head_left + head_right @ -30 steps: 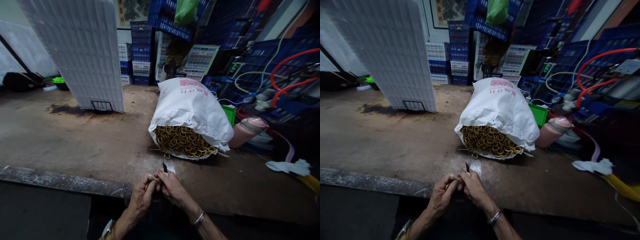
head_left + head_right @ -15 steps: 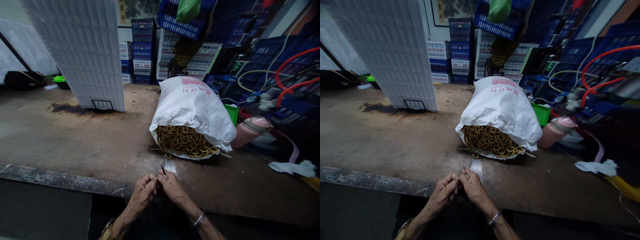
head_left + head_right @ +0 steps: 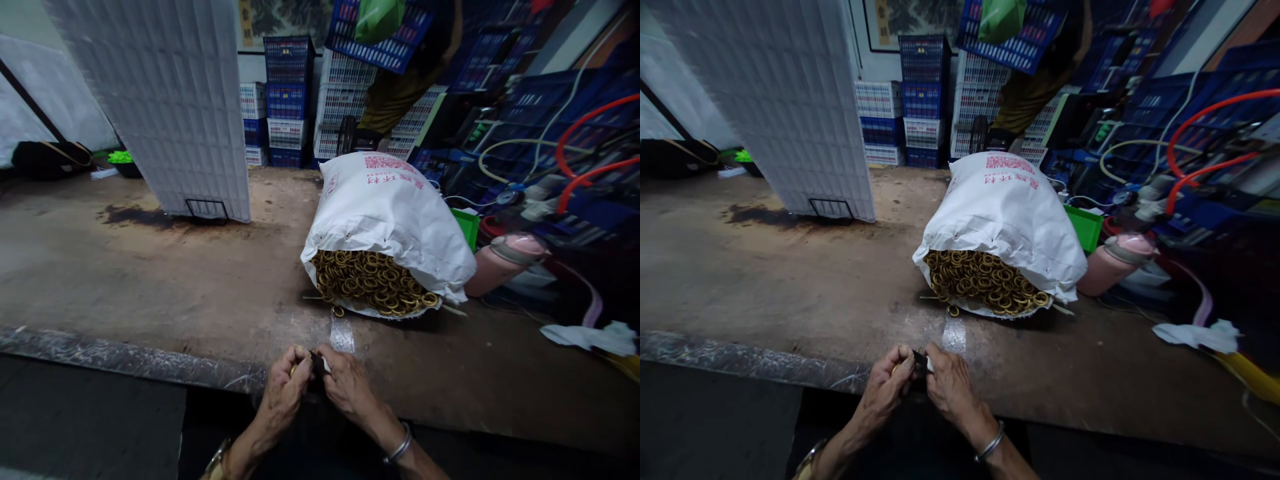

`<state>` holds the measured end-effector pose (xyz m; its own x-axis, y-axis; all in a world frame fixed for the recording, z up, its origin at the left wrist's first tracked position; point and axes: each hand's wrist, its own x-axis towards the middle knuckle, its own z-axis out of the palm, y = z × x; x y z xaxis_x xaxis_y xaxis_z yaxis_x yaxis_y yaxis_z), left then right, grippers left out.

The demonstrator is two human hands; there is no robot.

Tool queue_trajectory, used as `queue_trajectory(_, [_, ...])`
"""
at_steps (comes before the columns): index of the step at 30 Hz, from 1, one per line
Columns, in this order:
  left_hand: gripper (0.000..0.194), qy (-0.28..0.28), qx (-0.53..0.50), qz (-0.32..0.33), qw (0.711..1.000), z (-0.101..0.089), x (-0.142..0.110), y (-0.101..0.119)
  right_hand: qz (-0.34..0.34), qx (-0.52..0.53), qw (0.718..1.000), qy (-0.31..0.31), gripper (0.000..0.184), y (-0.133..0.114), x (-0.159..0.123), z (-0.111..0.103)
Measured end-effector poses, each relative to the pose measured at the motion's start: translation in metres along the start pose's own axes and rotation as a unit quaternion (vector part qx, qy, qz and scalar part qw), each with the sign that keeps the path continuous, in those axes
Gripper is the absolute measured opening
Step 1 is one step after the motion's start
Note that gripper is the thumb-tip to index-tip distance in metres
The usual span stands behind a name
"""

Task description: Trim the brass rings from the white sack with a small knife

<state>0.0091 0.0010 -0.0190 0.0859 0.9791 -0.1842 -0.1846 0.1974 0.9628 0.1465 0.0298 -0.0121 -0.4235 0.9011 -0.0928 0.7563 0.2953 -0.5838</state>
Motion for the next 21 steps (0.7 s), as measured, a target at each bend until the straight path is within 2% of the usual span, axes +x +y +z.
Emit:
queue_trajectory(7, [0.025, -0.003, 0.087, 0.066, 0.994, -0.002, -0.004, 0.006, -0.012, -0.043, 0.999, -0.02, 0.029, -0.003, -0.001, -0.004])
queue_trajectory(10, [0.025, -0.007, 0.106, 0.082, 0.991, -0.002, -0.01, 0.009, -0.016, -0.064, 0.997, -0.033, 0.027, 0.003, 0.0, -0.006])
queue_trajectory(12, [0.025, -0.025, 0.097, 0.082, 0.992, 0.0, -0.017, 0.014, 0.006, -0.095, 0.995, -0.023, 0.025, 0.01, 0.004, -0.008])
queue_trajectory(13, [0.025, -0.041, 0.08, 0.067, 0.994, 0.001, -0.019, 0.017, 0.021, -0.112, 0.993, -0.012, 0.024, 0.015, 0.007, -0.009])
queue_trajectory(15, [0.026, -0.069, 0.009, -0.005, 0.998, 0.004, -0.022, 0.022, 0.057, -0.141, 0.988, 0.022, 0.023, 0.023, 0.014, -0.012])
queue_trajectory(18, [0.028, -0.068, -0.129, -0.115, 0.983, 0.005, -0.019, 0.022, 0.115, -0.166, 0.974, 0.102, 0.018, 0.035, 0.024, -0.019])
queue_trajectory(21, [0.031, -0.047, -0.202, -0.138, 0.968, 0.002, -0.012, 0.017, 0.158, -0.19, 0.955, 0.166, 0.013, 0.042, 0.033, -0.025])
